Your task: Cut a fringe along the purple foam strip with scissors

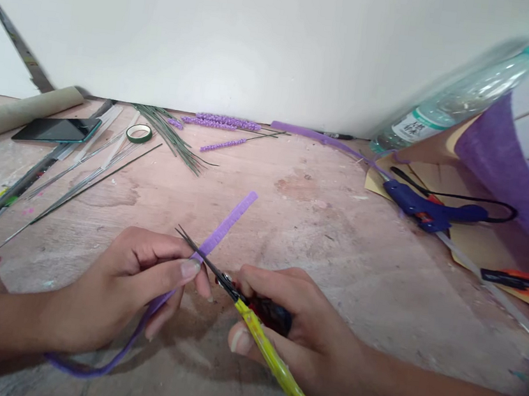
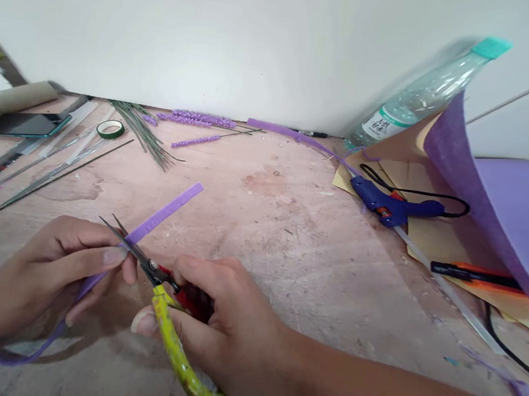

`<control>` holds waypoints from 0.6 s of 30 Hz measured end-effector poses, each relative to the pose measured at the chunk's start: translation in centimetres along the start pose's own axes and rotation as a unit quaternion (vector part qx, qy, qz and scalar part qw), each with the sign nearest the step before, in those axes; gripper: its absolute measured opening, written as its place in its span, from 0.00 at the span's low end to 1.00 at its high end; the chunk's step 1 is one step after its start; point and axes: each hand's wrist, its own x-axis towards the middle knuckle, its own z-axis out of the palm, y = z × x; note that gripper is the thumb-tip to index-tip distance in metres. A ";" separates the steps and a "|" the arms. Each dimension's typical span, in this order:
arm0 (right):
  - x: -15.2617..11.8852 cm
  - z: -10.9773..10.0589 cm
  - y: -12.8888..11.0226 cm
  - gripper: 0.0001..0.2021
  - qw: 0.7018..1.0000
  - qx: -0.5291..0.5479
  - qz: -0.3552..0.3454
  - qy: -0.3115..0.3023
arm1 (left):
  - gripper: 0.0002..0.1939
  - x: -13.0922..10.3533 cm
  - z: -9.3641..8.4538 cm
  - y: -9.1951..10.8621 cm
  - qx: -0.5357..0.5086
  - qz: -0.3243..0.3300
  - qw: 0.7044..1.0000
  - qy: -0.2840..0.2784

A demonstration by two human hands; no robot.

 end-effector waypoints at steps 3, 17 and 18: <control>0.0 0.0 0.1 0.09 1.000 0.016 -0.002 0.005 | 0.15 0.1 0.0 0.0 -0.019 -0.001 1.000 -0.002; 0.3 0.1 -0.1 0.16 0.995 -0.081 -0.025 0.046 | 0.15 0.1 0.1 0.5 -0.023 0.042 0.998 0.031; 0.3 0.1 -0.1 0.17 0.994 -0.091 -0.028 0.052 | 0.16 0.1 0.1 0.5 -0.020 0.046 0.998 0.035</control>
